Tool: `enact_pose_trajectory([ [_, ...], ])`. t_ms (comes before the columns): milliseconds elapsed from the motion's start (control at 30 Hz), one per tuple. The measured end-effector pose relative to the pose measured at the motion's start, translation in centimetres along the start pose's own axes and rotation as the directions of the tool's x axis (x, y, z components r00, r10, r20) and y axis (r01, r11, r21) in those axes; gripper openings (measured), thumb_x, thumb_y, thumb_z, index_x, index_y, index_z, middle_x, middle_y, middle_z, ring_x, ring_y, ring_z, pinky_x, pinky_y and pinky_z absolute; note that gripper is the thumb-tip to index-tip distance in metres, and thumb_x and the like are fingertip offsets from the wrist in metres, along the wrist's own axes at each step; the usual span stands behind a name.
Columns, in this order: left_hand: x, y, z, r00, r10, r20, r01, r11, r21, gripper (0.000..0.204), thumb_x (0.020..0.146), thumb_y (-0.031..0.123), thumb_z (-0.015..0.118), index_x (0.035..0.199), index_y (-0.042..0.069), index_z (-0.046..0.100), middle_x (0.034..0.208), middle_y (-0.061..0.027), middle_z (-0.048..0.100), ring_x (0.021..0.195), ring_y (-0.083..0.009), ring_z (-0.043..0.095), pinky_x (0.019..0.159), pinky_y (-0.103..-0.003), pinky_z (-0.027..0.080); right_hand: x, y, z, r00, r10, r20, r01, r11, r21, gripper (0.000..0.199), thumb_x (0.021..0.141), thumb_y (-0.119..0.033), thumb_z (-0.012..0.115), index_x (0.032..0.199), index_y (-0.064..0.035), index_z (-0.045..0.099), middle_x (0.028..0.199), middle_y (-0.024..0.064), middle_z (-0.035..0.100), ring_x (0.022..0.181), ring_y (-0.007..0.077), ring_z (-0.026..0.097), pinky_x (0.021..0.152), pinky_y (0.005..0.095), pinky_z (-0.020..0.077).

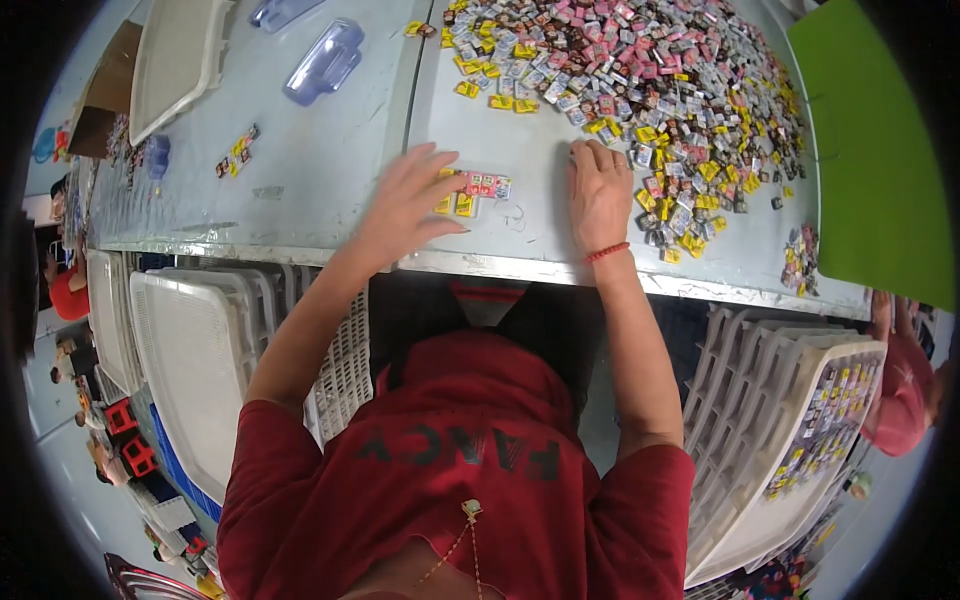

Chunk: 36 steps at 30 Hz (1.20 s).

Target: Sorting and organizing small colorful items on a workbench and placing them into containers.

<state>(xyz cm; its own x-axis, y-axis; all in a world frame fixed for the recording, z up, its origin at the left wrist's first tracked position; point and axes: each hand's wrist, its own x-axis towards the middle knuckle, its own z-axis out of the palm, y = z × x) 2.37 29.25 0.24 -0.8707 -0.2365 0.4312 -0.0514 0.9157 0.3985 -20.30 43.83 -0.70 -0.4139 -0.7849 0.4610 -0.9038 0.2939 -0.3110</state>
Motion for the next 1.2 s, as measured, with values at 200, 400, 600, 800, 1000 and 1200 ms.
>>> enact_pose_trajectory([
  [200, -0.3, -0.3, 1.4, 0.996, 0.084, 0.004, -0.084, 0.995, 0.051, 0.045, 0.068, 0.025, 0.077, 0.107, 0.01, 0.062, 0.125, -0.0068, 0.052, 0.118, -0.0312, 0.045, 0.097, -0.044, 0.038, -0.5, -0.8, 0.5, 0.999, 0.048, 0.007, -0.048, 0.999, -0.025, 0.024, 0.084, -0.003, 0.06, 0.108, -0.0005, 0.063, 0.103, 0.0181, 0.062, 0.095, 0.0352, 0.058, 0.085, 0.0414, 0.0466],
  [400, -0.7, -0.8, 2.1, 0.996, 0.052, -0.066, -0.057, 0.996, -0.075, 0.038, 0.07, 0.024, 0.076, 0.103, 0.01, 0.063, 0.124, -0.0069, 0.052, 0.117, -0.0302, 0.045, 0.097, -0.044, 0.037, -1.3, -0.1, 0.2, 1.0, 0.003, 0.025, -0.001, 0.998, -0.055, 0.025, 0.087, -0.003, 0.055, 0.111, -0.0001, 0.063, 0.099, 0.0173, 0.062, 0.091, 0.0343, 0.058, 0.081, 0.0412, 0.0463],
  [600, -0.6, -0.7, 1.8, 0.997, 0.076, -0.014, -0.076, 0.997, -0.029, 0.033, 0.072, 0.024, 0.075, 0.098, 0.009, 0.063, 0.125, -0.0075, 0.051, 0.12, -0.0303, 0.044, 0.1, -0.044, 0.033, -1.0, 0.2, 0.2, 0.999, 0.027, 0.042, -0.027, 1.0, 0.006, 0.027, 0.084, -0.006, 0.063, 0.11, -0.0023, 0.064, 0.102, 0.0163, 0.063, 0.095, 0.0334, 0.059, 0.081, 0.04, 0.047],
  [800, -0.8, -1.0, 1.9, 0.999, 0.053, -0.008, -0.053, 0.995, -0.09, 0.032, 0.074, 0.025, 0.075, 0.099, 0.009, 0.063, 0.125, -0.0078, 0.053, 0.12, -0.0302, 0.044, 0.101, -0.045, 0.032, -1.3, -0.2, -0.1, 0.999, -0.038, 0.01, 0.038, 0.999, -0.019, 0.027, 0.08, -0.011, 0.068, 0.106, -0.0069, 0.065, 0.106, 0.0108, 0.065, 0.098, 0.0292, 0.058, 0.088, 0.0408, 0.0429],
  [1000, -1.1, -1.2, 1.8, 1.0, 0.02, -0.01, -0.021, 0.992, -0.126, 0.038, 0.074, 0.021, 0.074, 0.106, 0.007, 0.061, 0.127, -0.0073, 0.053, 0.122, -0.0307, 0.044, 0.103, -0.046, 0.031, -2.4, -8.3, -1.1, 0.985, -0.163, 0.057, 0.144, 0.958, 0.249, 0.028, 0.075, -0.015, 0.073, 0.102, -0.0124, 0.065, 0.102, 0.0048, 0.064, 0.099, 0.0241, 0.057, 0.092, 0.0411, 0.0368],
  [1200, -0.8, -1.0, 1.7, 1.0, 0.0, 0.004, 0.001, 0.989, -0.145, 0.045, 0.072, 0.018, 0.075, 0.112, 0.006, 0.056, 0.126, -0.0079, 0.054, 0.122, -0.0307, 0.045, 0.103, -0.045, 0.031, -2.5, -9.4, 0.7, 0.988, -0.124, 0.093, 0.105, 0.977, 0.186, 0.02, 0.072, -0.014, 0.074, 0.091, -0.012, 0.067, 0.101, 0.0028, 0.065, 0.092, 0.0232, 0.056, 0.092, 0.0424, 0.0369],
])
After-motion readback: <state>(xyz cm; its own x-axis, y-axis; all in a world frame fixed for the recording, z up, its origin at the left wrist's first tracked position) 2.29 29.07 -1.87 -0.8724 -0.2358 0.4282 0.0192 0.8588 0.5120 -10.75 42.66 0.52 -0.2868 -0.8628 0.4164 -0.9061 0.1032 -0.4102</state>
